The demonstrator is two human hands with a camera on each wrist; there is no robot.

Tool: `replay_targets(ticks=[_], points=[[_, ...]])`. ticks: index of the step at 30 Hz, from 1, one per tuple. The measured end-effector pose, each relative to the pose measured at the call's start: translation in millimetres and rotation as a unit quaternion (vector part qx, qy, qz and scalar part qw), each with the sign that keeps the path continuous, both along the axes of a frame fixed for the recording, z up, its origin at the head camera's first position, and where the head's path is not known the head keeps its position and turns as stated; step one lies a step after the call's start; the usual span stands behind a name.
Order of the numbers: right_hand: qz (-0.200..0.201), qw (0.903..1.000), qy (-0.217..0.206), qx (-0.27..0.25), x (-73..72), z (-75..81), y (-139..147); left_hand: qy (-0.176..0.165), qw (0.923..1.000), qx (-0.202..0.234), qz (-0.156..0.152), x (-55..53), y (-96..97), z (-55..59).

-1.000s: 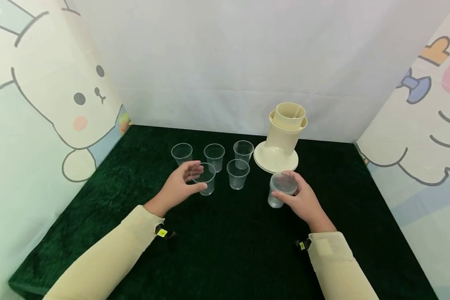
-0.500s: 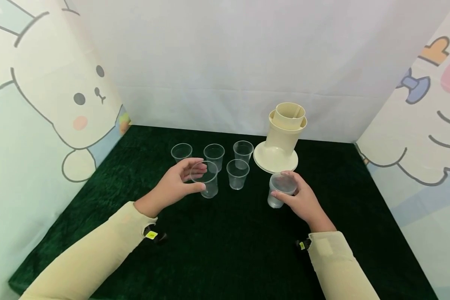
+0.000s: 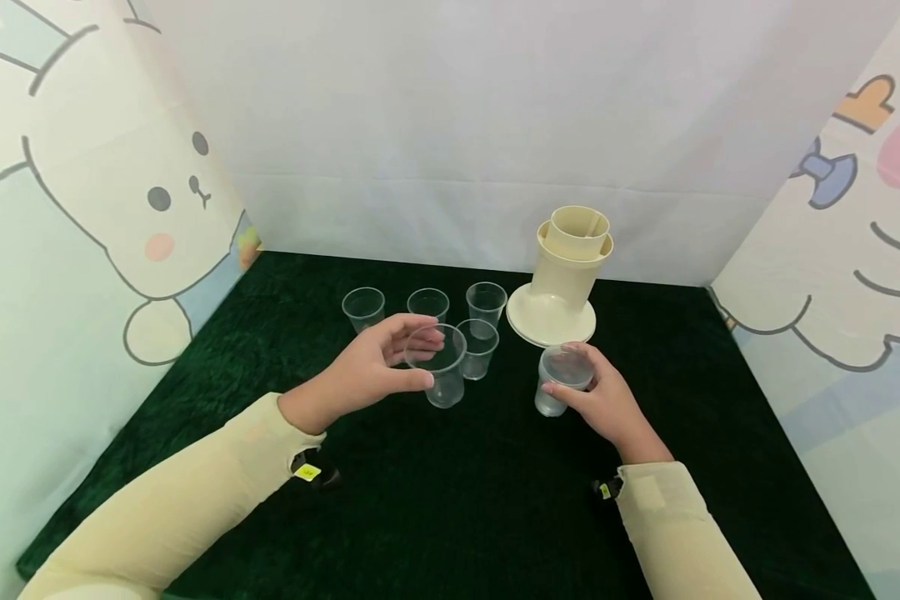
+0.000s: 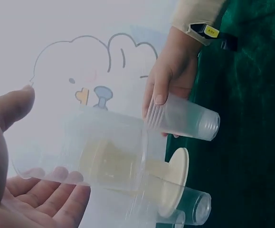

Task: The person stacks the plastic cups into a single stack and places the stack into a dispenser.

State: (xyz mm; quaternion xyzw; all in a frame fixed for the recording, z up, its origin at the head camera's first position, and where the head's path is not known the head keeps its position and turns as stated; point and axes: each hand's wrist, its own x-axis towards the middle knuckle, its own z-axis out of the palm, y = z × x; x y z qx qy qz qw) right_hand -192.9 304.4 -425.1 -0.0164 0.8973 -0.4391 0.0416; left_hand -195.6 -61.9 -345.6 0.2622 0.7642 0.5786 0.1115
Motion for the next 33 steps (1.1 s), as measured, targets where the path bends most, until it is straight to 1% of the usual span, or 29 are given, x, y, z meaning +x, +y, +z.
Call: replay_targets(ticks=[3, 7, 10, 15, 23, 28, 33], points=[[0.001, 1.0, -0.001, 0.0, 0.6, -0.4, 0.7, 0.002, 1.0, 0.0, -0.009, -0.4, 5.3, 1.4], [0.0, 1.0, 0.002, 0.005, 2.7, -1.1, 2.7, 0.014, 0.9997, -0.013, -0.018, -2.2, 12.9, 1.8], [0.001, 1.0, 0.005, 0.005, 3.6, -1.7, 3.5, 0.022, 0.9992, -0.026, -0.02, -3.8, 18.3, 2.7], [0.002, 1.0, 0.003, -0.001, 2.9, -2.0, 2.8, 0.03, 0.999, -0.027, -0.019, -7.1, 27.5, 6.9], [0.0, 1.0, 0.002, -0.008, 1.9, -2.3, -0.2, 0.023, 0.9991, -0.019, -0.029, -12.5, 39.3, 8.8], [-0.001, 1.0, 0.001, -0.007, 1.9, -1.7, -0.2, 0.021, 0.9992, -0.008, -0.034, -18.5, 50.2, 10.7], [-0.001, 1.0, -0.002, -0.007, 1.6, -0.6, -0.1, 0.038, 0.9989, -0.012, -0.026, -27.4, 63.6, 12.5]])
